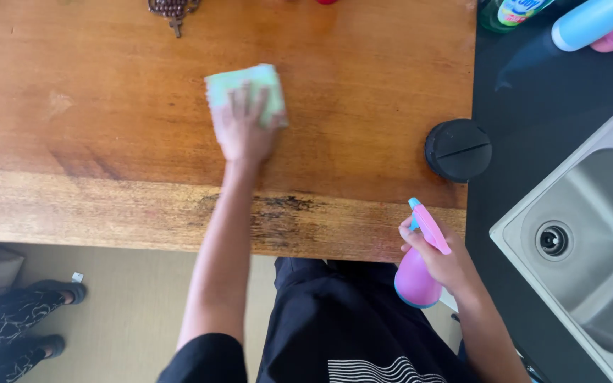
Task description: Cleaning a wooden table surface using a spray cleaner and a cloth.
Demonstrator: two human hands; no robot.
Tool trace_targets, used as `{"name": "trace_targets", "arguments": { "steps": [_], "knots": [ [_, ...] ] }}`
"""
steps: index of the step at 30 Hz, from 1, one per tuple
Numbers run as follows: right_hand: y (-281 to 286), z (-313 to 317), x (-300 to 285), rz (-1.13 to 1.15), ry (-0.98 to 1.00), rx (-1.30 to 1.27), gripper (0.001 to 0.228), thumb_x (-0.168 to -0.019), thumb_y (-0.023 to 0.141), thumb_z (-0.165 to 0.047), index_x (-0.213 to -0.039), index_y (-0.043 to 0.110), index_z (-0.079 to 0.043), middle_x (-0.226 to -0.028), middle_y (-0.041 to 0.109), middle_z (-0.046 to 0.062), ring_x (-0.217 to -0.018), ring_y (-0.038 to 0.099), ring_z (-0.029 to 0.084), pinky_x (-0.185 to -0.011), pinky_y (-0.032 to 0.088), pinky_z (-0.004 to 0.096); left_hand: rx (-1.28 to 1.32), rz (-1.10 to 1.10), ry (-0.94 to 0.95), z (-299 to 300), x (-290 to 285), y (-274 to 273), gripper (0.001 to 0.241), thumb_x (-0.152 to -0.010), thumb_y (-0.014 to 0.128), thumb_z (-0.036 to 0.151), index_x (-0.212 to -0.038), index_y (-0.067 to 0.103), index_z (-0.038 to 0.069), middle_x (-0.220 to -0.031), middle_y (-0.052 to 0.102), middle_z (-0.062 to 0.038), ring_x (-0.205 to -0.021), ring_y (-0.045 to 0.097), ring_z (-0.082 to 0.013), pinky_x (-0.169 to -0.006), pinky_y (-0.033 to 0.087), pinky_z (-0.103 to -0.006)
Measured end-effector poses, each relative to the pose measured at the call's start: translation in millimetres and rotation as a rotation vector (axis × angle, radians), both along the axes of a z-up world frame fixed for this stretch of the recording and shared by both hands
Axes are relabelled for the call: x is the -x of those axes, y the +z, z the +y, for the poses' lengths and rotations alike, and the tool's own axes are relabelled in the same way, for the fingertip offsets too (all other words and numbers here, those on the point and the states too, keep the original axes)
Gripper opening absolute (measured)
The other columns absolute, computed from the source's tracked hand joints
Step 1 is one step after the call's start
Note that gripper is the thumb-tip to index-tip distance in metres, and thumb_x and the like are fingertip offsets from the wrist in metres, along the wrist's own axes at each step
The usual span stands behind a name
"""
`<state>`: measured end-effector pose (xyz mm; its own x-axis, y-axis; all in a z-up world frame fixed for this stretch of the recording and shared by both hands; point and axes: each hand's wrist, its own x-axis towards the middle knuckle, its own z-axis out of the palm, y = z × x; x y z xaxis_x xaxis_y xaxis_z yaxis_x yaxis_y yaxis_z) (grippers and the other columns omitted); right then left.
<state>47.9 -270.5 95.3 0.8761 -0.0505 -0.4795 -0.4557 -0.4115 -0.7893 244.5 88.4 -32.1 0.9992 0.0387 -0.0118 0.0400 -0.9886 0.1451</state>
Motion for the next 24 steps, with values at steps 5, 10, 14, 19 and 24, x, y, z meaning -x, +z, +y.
{"name": "trace_targets", "arguments": {
  "steps": [5,10,14,19,24],
  "knots": [
    [1,-7,5,-0.025,-0.090,-0.061,0.024,-0.093,0.069,-0.021,-0.111,0.071,-0.005,-0.094,0.073,0.006,-0.080,0.074,0.017,-0.073,0.056,0.032,0.103,-0.092,-0.009,-64,40,5,0.068,-0.100,0.047,0.057,-0.159,0.037,0.027,-0.168,0.024,-0.011,-0.153,0.016,-0.0398,-0.120,0.017,-0.0612],
    [17,-2,-12,-0.126,-0.127,-0.183,0.026,-0.097,0.067,-0.019,-0.117,0.067,-0.002,-0.097,0.071,0.009,-0.084,0.073,0.018,-0.075,0.056,0.032,0.269,0.038,-0.334,-159,84,16,0.072,-0.094,0.054,0.062,-0.156,0.042,0.028,-0.168,0.028,-0.009,-0.156,0.017,-0.0362,-0.126,0.018,-0.0575],
    [26,7,-30,-0.274,-0.127,-0.205,0.027,-0.099,0.062,-0.017,-0.121,0.063,-0.001,-0.112,0.070,0.009,-0.090,0.073,0.019,-0.079,0.058,0.033,0.222,-0.020,-0.245,-85,14,3,0.071,-0.095,0.053,0.062,-0.156,0.043,0.027,-0.166,0.030,-0.010,-0.152,0.023,-0.0369,-0.121,0.020,-0.0587],
    [25,24,-51,-0.399,-0.110,-0.103,0.028,-0.105,0.059,-0.018,-0.126,0.062,0.001,-0.114,0.069,0.013,-0.097,0.074,0.019,-0.086,0.059,0.034,0.186,-0.104,0.102,-1,-75,-1,0.066,-0.101,0.050,0.061,-0.158,0.041,0.029,-0.168,0.026,-0.011,-0.153,0.020,-0.0421,-0.122,0.014,-0.0618],
    [17,35,-99,-0.587,-0.143,-0.126,0.034,-0.109,0.056,-0.020,-0.133,0.055,0.003,-0.126,0.068,0.014,-0.097,0.072,0.020,-0.089,0.057,0.033,0.227,-0.128,-0.085,-127,-75,-6,0.079,-0.090,0.060,0.063,-0.157,0.040,0.026,-0.167,0.023,-0.011,-0.154,0.017,-0.0429,-0.122,0.013,-0.0669]
  ]
}}
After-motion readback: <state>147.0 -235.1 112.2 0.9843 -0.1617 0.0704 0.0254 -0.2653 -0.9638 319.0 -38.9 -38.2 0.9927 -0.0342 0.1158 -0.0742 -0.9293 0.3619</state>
